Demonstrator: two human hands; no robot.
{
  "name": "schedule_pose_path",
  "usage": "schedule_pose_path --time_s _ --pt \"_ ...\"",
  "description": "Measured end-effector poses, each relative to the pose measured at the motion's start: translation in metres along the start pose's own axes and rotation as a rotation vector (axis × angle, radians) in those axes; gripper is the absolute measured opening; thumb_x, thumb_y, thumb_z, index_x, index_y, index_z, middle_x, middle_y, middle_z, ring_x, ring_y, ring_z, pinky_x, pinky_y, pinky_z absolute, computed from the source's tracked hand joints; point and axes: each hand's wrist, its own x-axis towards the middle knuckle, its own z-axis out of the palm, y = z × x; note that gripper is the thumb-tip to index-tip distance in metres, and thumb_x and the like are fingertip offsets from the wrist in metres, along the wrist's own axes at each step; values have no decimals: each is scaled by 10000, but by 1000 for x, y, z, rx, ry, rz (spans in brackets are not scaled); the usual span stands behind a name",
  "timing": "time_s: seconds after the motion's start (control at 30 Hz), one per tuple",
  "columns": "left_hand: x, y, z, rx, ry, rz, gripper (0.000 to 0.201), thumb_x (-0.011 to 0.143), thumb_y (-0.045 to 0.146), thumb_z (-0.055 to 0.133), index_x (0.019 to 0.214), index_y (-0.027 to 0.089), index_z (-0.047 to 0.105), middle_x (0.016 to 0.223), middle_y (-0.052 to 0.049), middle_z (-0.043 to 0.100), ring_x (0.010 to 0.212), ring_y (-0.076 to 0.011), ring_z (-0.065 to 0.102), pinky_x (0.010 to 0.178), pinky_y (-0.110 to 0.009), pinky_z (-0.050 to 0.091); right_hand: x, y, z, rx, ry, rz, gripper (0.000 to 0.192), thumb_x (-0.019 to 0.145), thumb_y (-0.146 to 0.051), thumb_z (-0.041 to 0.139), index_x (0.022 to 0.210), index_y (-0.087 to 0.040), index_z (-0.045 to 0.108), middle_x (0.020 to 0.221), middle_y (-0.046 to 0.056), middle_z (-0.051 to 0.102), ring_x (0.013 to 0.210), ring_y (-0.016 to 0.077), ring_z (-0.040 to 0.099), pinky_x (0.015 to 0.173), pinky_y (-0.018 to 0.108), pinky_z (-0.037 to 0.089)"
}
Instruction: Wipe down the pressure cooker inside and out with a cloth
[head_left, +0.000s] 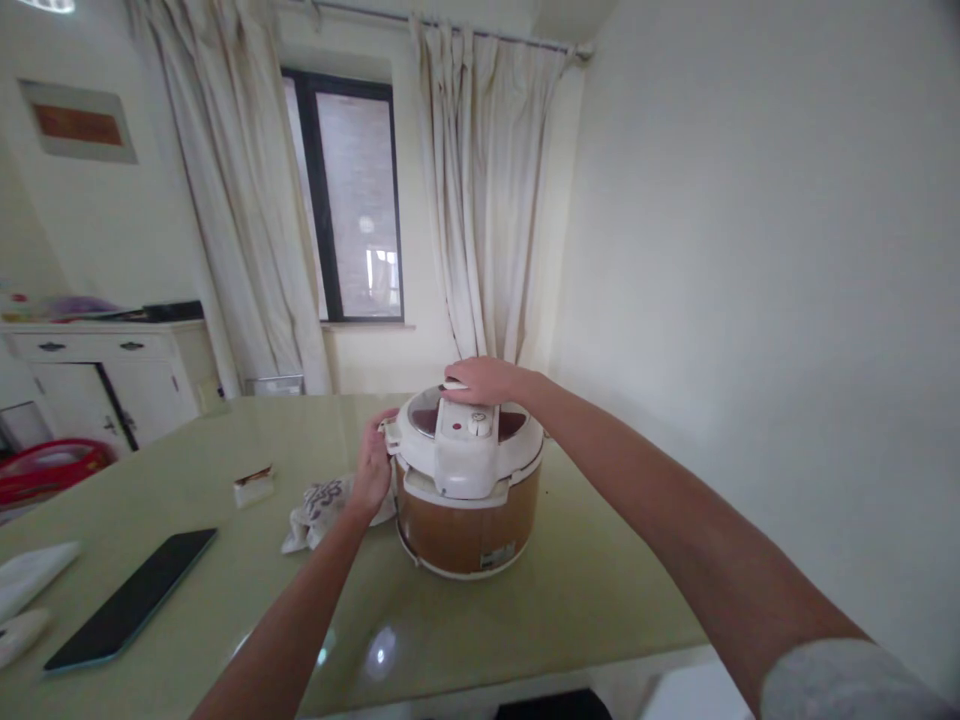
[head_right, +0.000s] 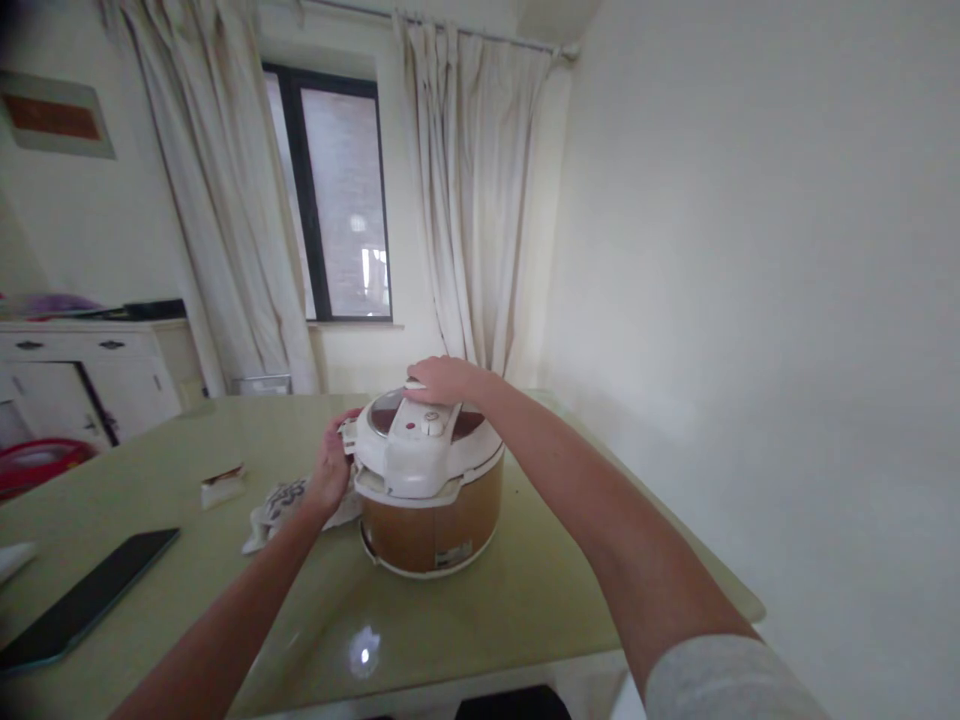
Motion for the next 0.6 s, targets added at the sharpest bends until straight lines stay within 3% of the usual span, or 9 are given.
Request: schedule_pose_path --time_s 0.13,0.33,0.5,0.6 --pt "3 3 1 44 36 11 614 1000 706 383 1256 210 638 1268 -132 694 1249 -290 621 1159 -459 440 -2 9 4 93 44 -90 377 1081 -464 526 1221 -147 674 1253 135 725 1074 239 657 891 327 438" --pt "5 14 3 43 54 4 475 982 590 471 1186 216 681 1211 -119 701 1216 -294 625 1143 -438 444 -5 9 4 107 43 -110 380 1091 -459 515 1224 -140 672 1247 135 717 1055 223 645 898 323 427" --pt "-4 14 9 72 139 -26 624 988 715 411 1274 214 649 1324 -139 679 1309 -306 602 1189 -446 418 -6 3 -2 40 4 -62 405 1087 -501 508 1262 -172 668 1301 130 711 1101 244 663 874 326 445" --pt "-11 9 15 -54 184 -124 791 947 826 368 1415 222 573 1416 -140 655 1310 -302 632 1137 -441 488 -7 0 -2 -2 -3 -21 426 1090 -529 481 1265 -191 673 1309 128 716 1124 266 683 853 337 468"
